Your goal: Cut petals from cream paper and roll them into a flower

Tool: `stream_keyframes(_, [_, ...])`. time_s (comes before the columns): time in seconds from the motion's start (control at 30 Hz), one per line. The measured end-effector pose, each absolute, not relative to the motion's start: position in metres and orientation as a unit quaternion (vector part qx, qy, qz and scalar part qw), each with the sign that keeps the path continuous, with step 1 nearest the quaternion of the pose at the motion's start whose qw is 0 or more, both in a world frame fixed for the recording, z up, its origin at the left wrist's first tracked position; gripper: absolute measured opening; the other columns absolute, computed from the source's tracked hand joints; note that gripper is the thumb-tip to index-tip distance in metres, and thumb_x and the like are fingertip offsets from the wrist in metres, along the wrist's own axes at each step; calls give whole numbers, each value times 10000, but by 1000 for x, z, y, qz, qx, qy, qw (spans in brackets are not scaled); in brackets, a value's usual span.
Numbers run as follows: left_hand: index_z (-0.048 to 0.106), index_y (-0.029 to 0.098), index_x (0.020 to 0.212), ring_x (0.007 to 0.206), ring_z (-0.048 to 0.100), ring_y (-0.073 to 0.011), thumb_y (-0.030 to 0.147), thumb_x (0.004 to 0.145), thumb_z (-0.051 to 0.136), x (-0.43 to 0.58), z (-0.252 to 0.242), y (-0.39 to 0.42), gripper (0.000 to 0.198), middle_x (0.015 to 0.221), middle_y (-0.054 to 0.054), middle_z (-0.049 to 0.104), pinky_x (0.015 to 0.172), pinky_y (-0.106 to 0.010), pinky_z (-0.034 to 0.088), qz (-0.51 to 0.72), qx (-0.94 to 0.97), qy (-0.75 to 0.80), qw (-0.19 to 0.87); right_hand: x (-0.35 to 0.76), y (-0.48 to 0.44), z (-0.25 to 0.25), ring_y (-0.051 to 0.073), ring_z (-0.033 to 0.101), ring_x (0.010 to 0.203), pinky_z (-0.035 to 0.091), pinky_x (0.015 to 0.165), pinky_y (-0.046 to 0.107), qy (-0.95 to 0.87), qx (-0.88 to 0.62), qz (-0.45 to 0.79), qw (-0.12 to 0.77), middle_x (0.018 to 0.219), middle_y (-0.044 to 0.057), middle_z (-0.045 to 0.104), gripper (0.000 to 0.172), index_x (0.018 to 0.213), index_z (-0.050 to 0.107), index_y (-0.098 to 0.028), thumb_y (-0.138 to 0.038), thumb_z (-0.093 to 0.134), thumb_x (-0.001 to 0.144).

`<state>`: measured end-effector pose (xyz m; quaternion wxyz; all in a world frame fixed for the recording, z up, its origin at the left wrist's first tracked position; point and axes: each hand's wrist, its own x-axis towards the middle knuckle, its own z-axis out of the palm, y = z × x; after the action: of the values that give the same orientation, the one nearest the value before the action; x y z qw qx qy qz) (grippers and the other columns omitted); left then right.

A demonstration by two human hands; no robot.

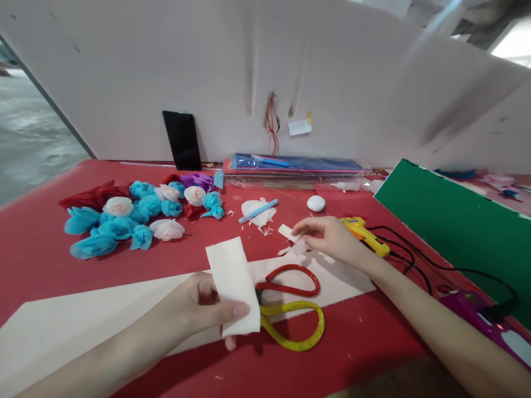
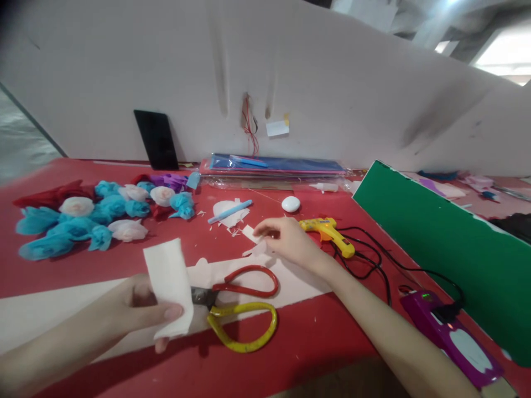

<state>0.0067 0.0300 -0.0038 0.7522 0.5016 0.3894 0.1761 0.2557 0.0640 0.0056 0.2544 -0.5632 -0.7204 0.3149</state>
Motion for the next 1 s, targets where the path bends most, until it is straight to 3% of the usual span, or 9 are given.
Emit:
stream_keyframes(0.13, [712, 190, 564, 513, 578, -99, 271, 700, 693, 7, -4, 30, 160, 512, 25, 664, 555, -152, 422, 176, 498, 395, 752, 257, 63, 3, 127, 611, 709, 453, 591, 227, -666, -558, 407, 280, 832, 52, 695, 282, 843, 683, -129, -79, 453, 687])
stream_keyframes(0.27, [700, 174, 541, 516, 578, -93, 278, 689, 700, 7, -3, 28, 181, 517, 33, 662, 546, -142, 431, 178, 492, 393, 756, 256, 60, 4, 125, 600, 812, 453, 659, 233, -622, -550, 463, 311, 922, 48, 691, 362, 879, 697, -156, -74, 395, 699])
stream_keyframes(0.4, [729, 205, 684, 759, 655, -168, 295, 655, 726, 7, -1, 33, 95, 744, 39, 733, 714, -185, 484, 223, 493, 423, 727, 251, 58, 8, 125, 601, 810, 460, 715, 260, -587, -539, 509, 325, 975, 50, 685, 413, 914, 690, -155, -46, 378, 665])
stream_keyframes(0.5, [731, 202, 837, 933, 635, -242, 320, 655, 720, 13, 1, 46, 217, 941, 1, 725, 790, -249, 495, 258, 491, 425, 715, 246, 56, 13, 124, 608, 809, 463, 758, 278, -569, -530, 538, 324, 1023, 50, 673, 424, 973, 668, -163, -46, 399, 665])
stream_keyframes(0.63, [720, 186, 819, 1045, 590, -237, 238, 742, 641, 30, 5, 70, 121, 940, 10, 725, 859, -250, 474, 312, 476, 372, 733, 240, 52, 17, 151, 597, 954, 455, 842, 292, -561, -514, 564, 321, 1062, 68, 661, 376, 980, 652, -150, -70, 443, 678])
stream_keyframes(0.77, [714, 163, 852, 1104, 555, -191, 165, 801, 558, 44, 7, 85, 165, 949, 18, 723, 936, -218, 418, 332, 481, 313, 748, 237, 50, 16, 155, 615, 952, 474, 842, 296, -575, -505, 564, 309, 1064, 103, 655, 397, 1050, 605, -112, -79, 420, 700])
stream_keyframes(0.87, [718, 154, 864, 1101, 560, -213, 166, 742, 623, 46, 5, 91, 155, 952, -14, 724, 964, -241, 403, 336, 488, 317, 740, 240, 50, 18, 151, 628, 916, 489, 814, 299, -610, -508, 534, 290, 1089, 103, 642, 385, 1094, 571, -115, -111, 401, 748])
stream_keyframes(1.0, [730, 177, 810, 1152, 517, -241, 217, 715, 662, 41, 7, 99, 124, 980, -29, 717, 983, -260, 383, 316, 528, 348, 707, 252, 46, 19, 200, 577, 980, 427, 879, 366, -678, -550, 411, 262, 1054, 86, 637, 274, 993, 615, -150, -143, 475, 757])
